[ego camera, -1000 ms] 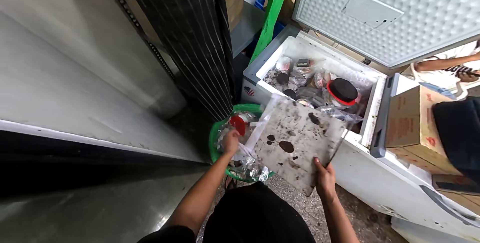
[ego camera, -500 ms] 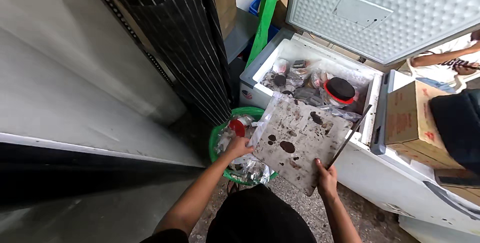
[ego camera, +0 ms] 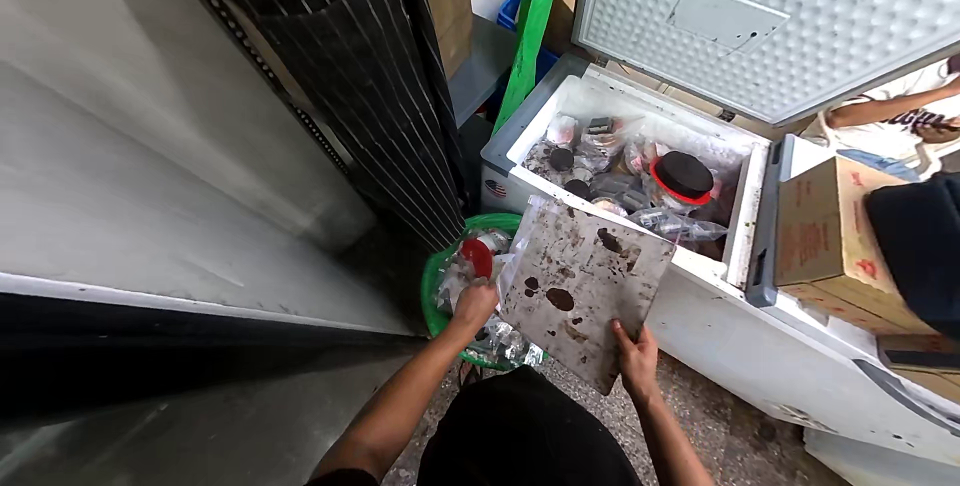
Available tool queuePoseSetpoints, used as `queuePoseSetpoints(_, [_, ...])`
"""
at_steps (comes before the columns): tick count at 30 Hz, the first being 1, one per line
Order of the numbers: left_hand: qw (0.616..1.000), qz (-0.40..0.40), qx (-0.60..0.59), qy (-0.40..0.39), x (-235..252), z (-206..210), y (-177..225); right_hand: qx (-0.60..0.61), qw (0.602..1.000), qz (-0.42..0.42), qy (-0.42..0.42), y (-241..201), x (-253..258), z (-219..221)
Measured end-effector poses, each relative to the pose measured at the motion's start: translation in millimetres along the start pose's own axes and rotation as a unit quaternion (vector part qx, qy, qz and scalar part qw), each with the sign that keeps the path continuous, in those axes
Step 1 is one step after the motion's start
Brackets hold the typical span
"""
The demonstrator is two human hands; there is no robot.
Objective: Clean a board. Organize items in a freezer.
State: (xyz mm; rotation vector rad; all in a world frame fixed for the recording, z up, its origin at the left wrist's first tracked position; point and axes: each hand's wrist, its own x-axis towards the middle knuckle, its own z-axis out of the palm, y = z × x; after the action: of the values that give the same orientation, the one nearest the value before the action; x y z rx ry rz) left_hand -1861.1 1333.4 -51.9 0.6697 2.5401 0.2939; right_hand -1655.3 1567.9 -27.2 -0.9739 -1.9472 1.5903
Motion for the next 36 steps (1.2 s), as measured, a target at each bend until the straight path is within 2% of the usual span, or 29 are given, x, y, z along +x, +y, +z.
queuePoseSetpoints(2, [0.998,-0.015,-0.050,0.041,1,-6,-9,0.012,1.000,-0.006,0.014,-2,-1,0])
queuePoseSetpoints(4, [0.987,-0.001,-0.122,0.100,3,-9,-16,0.024,0.999,0.000,0.029,-5,-2,0])
queuePoseSetpoints(5, [0.982,0.012,-0.159,0.104,4,-8,-16,0.027,0.999,0.003,0.034,-6,-2,0])
queuePoseSetpoints(8, [0.979,-0.023,-0.197,0.034,7,-1,-5,0.030,0.999,0.009,0.032,0,0,4])
queuePoseSetpoints(13, [0.968,-0.124,-0.216,-0.012,11,17,-1,0.008,1.000,-0.005,0.015,6,-4,10])
queuePoseSetpoints(18, [0.934,-0.105,-0.311,-0.140,25,28,-30,-0.032,0.999,-0.023,-0.007,10,-8,5])
queuePoseSetpoints(21, [0.891,-0.057,-0.410,-0.188,18,20,-34,-0.065,0.998,-0.006,-0.024,10,-3,1])
queuePoseSetpoints(23, [0.856,-0.039,-0.486,-0.170,15,28,-37,-0.065,0.997,0.003,-0.030,16,1,-2])
queuePoseSetpoints(25, [0.801,-0.060,-0.586,-0.107,17,42,-40,-0.059,0.997,0.004,-0.041,26,6,-6])
queuePoseSetpoints(27, [0.735,-0.124,-0.665,-0.047,18,46,-34,-0.046,0.997,0.017,-0.052,35,4,-10])
queuePoseSetpoints(30, [0.651,-0.200,-0.731,0.044,23,51,-19,-0.030,0.997,0.016,-0.064,39,-4,-11])
queuePoseSetpoints(34, [0.586,-0.202,-0.775,0.122,32,46,-9,-0.021,0.997,0.036,-0.062,38,-9,-6])
queuePoseSetpoints(36, [0.550,-0.206,-0.790,0.176,43,29,-9,-0.023,0.997,0.030,-0.061,37,-7,-7])
